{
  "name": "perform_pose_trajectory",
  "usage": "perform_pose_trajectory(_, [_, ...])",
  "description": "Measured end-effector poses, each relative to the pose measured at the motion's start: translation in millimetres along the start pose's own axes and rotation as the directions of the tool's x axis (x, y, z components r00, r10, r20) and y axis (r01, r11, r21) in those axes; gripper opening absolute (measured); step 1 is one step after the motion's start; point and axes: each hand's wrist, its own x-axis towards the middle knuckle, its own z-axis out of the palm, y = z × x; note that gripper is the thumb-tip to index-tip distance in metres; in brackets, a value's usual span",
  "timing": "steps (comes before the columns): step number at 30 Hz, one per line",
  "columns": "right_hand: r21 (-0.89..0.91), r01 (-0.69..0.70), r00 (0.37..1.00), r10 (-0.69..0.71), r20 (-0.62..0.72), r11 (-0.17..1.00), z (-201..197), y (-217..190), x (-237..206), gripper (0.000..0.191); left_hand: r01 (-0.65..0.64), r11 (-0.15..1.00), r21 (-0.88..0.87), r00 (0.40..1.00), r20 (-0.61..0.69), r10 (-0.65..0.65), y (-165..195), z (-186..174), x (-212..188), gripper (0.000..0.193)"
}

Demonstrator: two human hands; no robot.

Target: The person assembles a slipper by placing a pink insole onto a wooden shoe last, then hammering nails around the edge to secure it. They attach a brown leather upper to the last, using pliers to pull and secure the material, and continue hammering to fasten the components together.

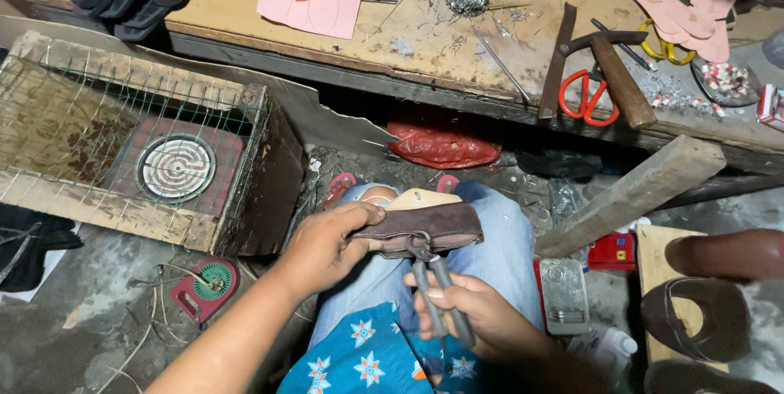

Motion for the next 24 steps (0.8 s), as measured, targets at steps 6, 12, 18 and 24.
perform_pose_trajectory(6, [-0.293, 0.17, 0.98, -0.131, 0.148, 0.941, -6.8, 1.6, 18.2, 0.052, 0.135, 0.988, -0.081, 0.991, 0.0, -0.135, -0.8, -1.8, 0.2, 0.033])
perform_pose_trajectory(12, [-0.058, 0.101, 0.983, -0.091, 0.157, 0.993, -17.6, 2.9, 23.6, 0.046, -0.006, 0.997, -0.075, 0.999, -0.04, 0.003, -5.0, -4.5, 1.7, 0.034])
perform_pose_trajectory(18, [-0.209, 0.148, 0.982, -0.119, 0.145, 0.967, 7.9, -3.7, 17.5, 0.056, 0.197, 0.948, -0.249, 0.974, -0.058, -0.217, -11.9, 2.5, -7.0, 0.035])
perform_pose_trajectory(24, [-0.605, 0.202, 0.979, -0.172, 0.107, 0.77, 19.2, -8.0, 11.0, 0.049, 0.154, 0.948, -0.278, 0.976, -0.105, -0.189, -2.8, 7.5, -9.2, 0.03])
